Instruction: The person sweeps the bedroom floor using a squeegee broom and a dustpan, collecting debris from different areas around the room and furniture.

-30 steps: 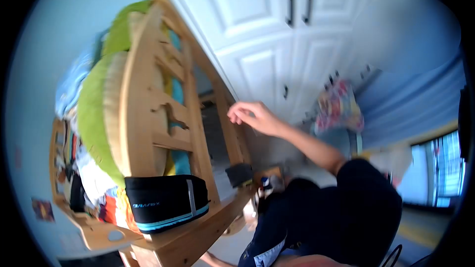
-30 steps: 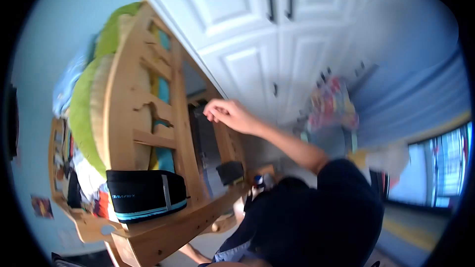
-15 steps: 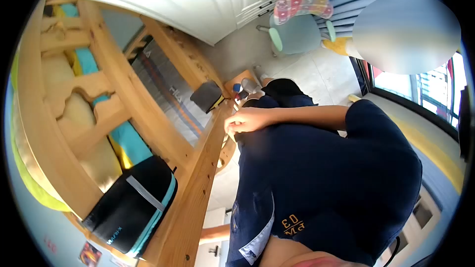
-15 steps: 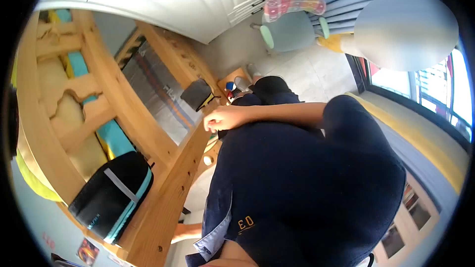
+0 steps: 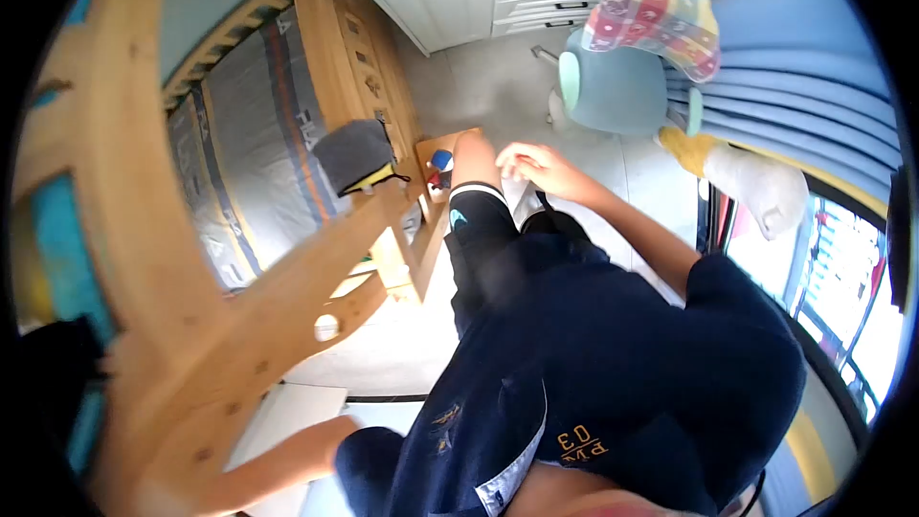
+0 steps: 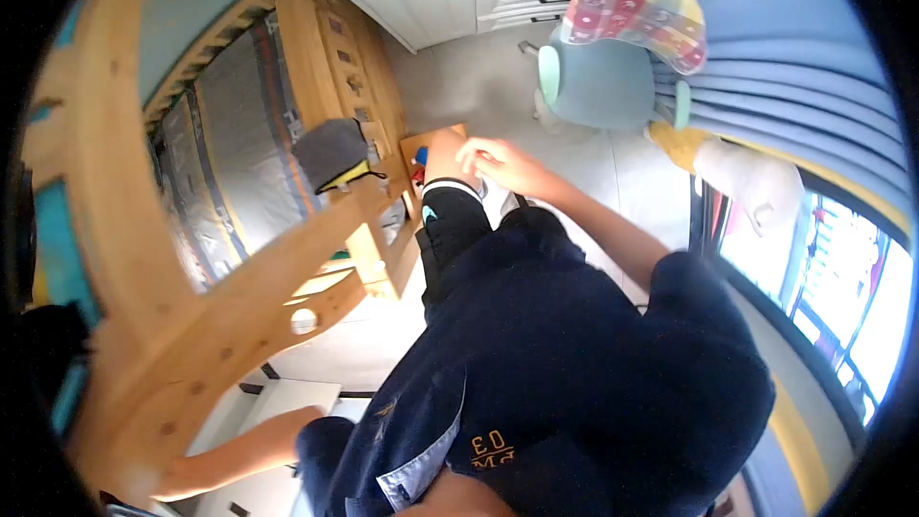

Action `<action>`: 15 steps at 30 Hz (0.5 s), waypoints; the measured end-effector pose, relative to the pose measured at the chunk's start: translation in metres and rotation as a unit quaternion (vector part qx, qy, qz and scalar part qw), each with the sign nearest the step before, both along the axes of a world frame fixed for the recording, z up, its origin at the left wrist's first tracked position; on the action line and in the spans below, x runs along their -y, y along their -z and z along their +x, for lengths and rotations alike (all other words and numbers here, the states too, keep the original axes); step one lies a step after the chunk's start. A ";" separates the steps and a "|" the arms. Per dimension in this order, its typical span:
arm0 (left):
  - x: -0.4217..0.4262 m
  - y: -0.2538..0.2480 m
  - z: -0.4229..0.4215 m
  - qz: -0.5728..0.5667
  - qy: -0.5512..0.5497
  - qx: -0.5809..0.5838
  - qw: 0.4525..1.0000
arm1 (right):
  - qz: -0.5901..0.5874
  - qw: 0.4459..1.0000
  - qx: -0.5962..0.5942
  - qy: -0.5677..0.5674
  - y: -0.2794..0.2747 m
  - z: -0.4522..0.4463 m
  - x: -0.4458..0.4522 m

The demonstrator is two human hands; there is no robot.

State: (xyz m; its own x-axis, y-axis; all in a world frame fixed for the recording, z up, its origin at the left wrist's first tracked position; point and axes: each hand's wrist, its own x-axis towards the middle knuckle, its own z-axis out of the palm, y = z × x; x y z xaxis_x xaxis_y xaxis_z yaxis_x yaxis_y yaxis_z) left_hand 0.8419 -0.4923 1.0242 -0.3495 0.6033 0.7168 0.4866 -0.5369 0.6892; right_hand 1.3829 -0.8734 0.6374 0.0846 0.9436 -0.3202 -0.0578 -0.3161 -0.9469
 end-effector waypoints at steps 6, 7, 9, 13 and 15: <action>0.058 -0.019 -0.067 0.032 -0.027 0.003 0.999 | -0.078 0.984 0.074 0.142 0.169 -0.028 0.187; 0.065 -0.025 -0.074 0.026 -0.033 -0.001 0.999 | -0.086 0.984 0.071 0.137 0.163 -0.037 0.220; 0.080 -0.037 -0.093 0.027 -0.037 0.002 0.999 | -0.188 0.964 0.006 0.190 0.165 -0.051 0.259; 0.098 -0.061 -0.130 0.036 -0.042 0.012 0.998 | -0.180 0.967 0.004 0.178 0.139 -0.048 0.284; 0.114 -0.070 -0.146 0.033 -0.046 0.009 0.998 | -0.151 0.974 0.026 0.168 0.133 -0.038 0.280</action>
